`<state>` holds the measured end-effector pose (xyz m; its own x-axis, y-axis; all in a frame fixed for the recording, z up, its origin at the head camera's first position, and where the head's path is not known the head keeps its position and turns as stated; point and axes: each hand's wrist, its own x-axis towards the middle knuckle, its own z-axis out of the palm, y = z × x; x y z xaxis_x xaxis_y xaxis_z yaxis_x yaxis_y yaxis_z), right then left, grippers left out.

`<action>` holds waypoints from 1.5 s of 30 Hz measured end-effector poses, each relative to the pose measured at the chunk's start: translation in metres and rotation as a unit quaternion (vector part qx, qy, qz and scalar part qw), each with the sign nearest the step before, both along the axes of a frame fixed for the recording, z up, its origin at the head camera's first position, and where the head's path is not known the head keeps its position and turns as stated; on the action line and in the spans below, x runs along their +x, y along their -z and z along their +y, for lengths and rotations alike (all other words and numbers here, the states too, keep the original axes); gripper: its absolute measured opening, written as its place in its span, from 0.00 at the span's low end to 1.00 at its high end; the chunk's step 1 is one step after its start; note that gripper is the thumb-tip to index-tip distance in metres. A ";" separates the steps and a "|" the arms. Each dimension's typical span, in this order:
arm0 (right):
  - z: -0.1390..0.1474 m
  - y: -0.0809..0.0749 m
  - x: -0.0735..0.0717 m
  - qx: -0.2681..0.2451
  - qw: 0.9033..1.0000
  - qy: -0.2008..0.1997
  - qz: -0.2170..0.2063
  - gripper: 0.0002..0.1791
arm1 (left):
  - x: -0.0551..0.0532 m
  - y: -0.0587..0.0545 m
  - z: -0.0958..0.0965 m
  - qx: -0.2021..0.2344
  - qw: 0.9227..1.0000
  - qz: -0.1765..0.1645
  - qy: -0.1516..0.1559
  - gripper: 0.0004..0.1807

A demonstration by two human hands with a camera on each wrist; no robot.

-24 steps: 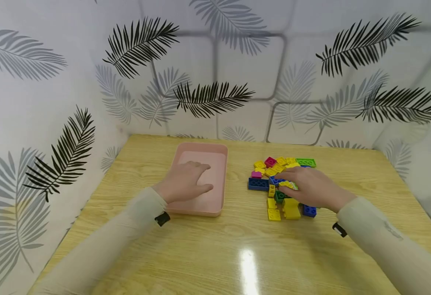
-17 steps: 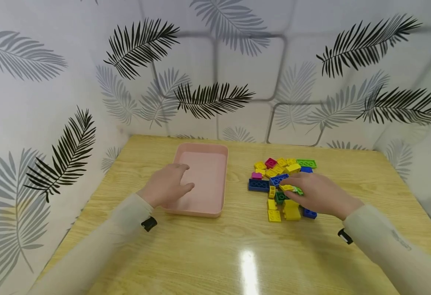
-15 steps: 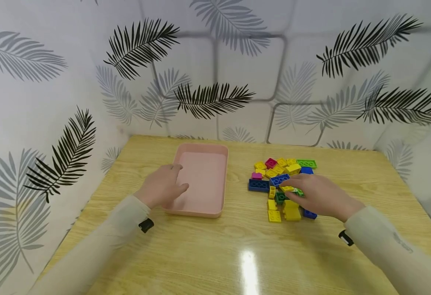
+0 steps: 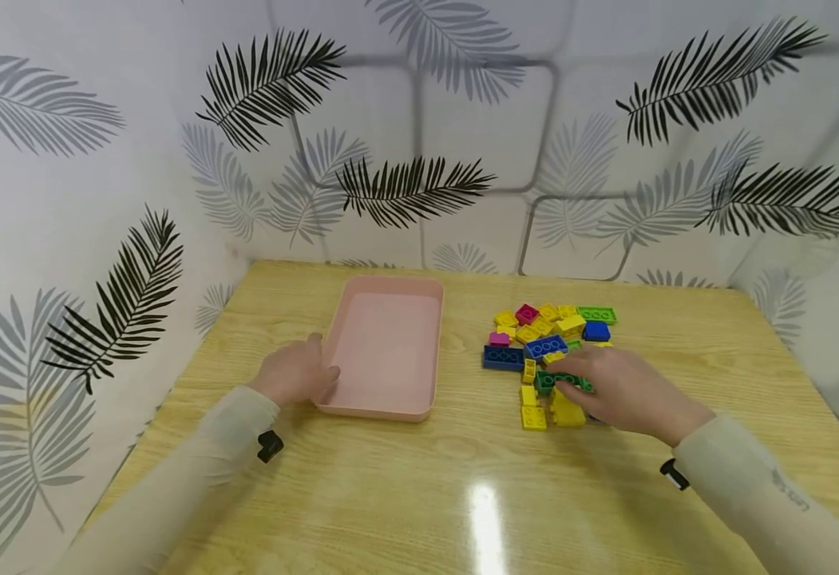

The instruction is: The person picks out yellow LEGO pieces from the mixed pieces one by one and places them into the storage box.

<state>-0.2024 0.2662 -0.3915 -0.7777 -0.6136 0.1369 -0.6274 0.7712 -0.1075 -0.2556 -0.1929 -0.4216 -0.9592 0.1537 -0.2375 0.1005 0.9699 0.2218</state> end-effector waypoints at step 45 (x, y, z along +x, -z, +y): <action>0.024 0.016 0.013 -0.001 0.999 0.039 -0.036 0.14 | 0.008 0.023 0.068 0.040 0.998 -0.013 0.037 0.40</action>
